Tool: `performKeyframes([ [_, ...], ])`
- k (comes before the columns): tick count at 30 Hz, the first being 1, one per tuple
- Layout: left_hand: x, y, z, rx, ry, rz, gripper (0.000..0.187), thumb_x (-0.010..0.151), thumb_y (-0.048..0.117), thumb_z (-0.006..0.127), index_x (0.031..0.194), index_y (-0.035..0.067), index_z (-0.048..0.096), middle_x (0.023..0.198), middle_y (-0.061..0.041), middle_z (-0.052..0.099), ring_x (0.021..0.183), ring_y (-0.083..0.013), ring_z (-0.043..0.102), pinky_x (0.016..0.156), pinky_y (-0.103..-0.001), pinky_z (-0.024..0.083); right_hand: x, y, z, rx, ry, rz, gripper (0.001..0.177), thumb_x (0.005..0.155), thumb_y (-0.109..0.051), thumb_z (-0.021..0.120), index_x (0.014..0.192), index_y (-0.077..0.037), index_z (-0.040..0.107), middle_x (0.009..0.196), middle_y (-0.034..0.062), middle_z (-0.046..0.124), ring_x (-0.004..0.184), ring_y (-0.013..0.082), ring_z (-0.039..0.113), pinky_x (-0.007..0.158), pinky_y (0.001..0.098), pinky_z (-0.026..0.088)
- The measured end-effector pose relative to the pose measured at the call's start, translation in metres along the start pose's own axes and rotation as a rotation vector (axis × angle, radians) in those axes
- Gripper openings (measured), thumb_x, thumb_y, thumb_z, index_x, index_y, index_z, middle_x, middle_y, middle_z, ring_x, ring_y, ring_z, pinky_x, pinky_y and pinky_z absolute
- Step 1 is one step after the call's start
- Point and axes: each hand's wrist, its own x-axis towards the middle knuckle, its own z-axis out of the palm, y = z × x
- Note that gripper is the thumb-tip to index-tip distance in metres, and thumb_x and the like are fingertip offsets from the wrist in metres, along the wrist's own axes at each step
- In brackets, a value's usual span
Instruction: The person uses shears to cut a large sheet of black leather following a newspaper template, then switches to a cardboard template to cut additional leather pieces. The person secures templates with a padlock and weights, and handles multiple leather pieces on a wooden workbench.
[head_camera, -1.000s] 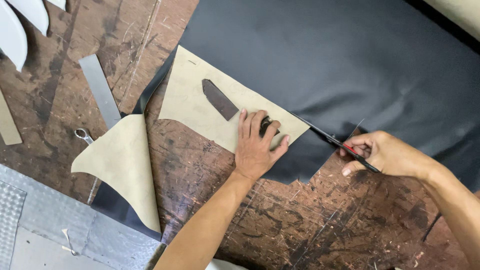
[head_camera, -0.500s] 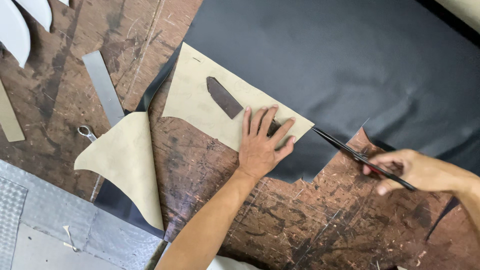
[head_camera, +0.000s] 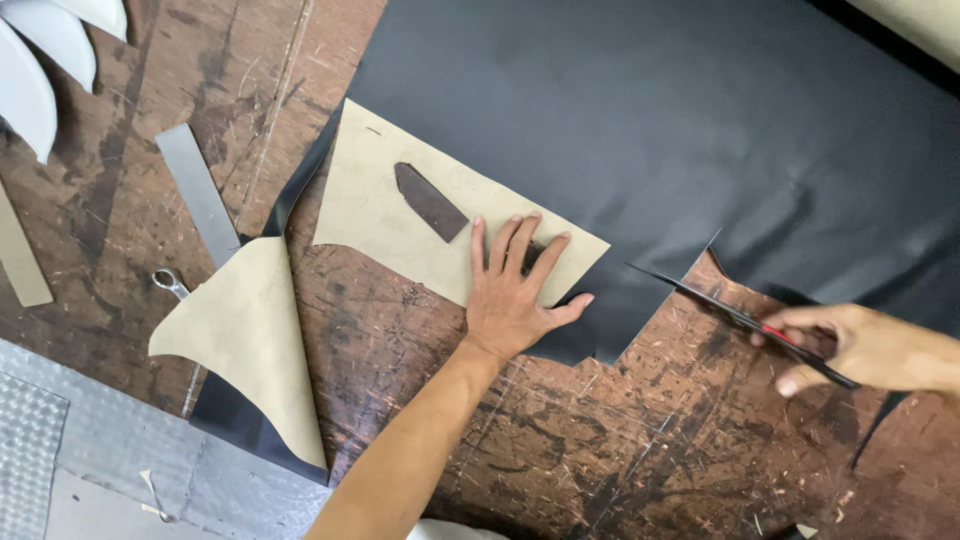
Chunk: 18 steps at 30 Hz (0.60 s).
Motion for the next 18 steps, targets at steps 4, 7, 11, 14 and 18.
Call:
performKeyframes([
  [4, 0.0, 0.0, 0.002, 0.005, 0.018, 0.009, 0.077, 0.077, 0.064, 0.08, 0.135, 0.017, 0.064, 0.144, -0.015, 0.045, 0.141, -0.0339, 0.04, 0.125, -0.069, 0.019, -0.016, -0.034, -0.003, 0.06, 0.062, -0.092, 0.085, 0.055, -0.05, 0.098, 0.132, -0.028, 0.067, 0.09, 0.0048, 0.074, 0.089, 0.0205, 0.065, 0.088, 0.043, 0.053],
  [7, -0.002, 0.001, 0.001, 0.006, 0.026, 0.012, 0.076, 0.078, 0.064, 0.08, 0.135, 0.016, 0.065, 0.145, -0.015, 0.046, 0.141, -0.034, 0.04, 0.125, -0.069, 0.02, -0.025, -0.041, -0.003, 0.255, 0.01, -0.259, 0.074, 0.052, -0.05, 0.098, 0.113, -0.013, 0.077, 0.087, 0.0042, 0.069, 0.074, 0.024, 0.059, 0.077, 0.0449, 0.054],
  [11, -0.001, 0.0, -0.002, 0.007, 0.012, 0.017, 0.07, 0.079, 0.063, 0.079, 0.129, 0.016, 0.067, 0.144, -0.016, 0.046, 0.14, -0.0346, 0.041, 0.125, -0.07, 0.02, -0.024, -0.052, -0.006, 0.082, 0.036, -0.137, 0.073, 0.058, -0.051, 0.096, 0.119, -0.017, 0.076, 0.077, 0.006, 0.058, 0.073, 0.0253, 0.05, 0.076, 0.0428, 0.042],
  [14, -0.001, 0.002, -0.002, 0.001, 0.03, 0.012, 0.063, 0.08, 0.062, 0.079, 0.123, 0.017, 0.069, 0.143, -0.015, 0.047, 0.141, -0.0346, 0.041, 0.126, -0.069, 0.021, -0.021, -0.066, -0.003, 0.026, 0.081, -0.226, 0.077, 0.06, -0.056, 0.093, 0.126, -0.022, 0.072, 0.08, 0.0033, 0.062, 0.078, 0.0198, 0.055, 0.077, 0.0389, 0.045],
  [18, 0.002, 0.001, -0.005, 0.005, 0.023, 0.019, 0.063, 0.079, 0.061, 0.079, 0.123, 0.017, 0.068, 0.143, -0.016, 0.047, 0.139, -0.0356, 0.042, 0.125, -0.07, 0.021, -0.022, -0.089, -0.002, 0.076, 0.109, -0.326, 0.075, 0.059, -0.054, 0.094, 0.122, -0.02, 0.072, 0.083, 0.0007, 0.069, 0.081, 0.016, 0.063, 0.08, 0.0374, 0.049],
])
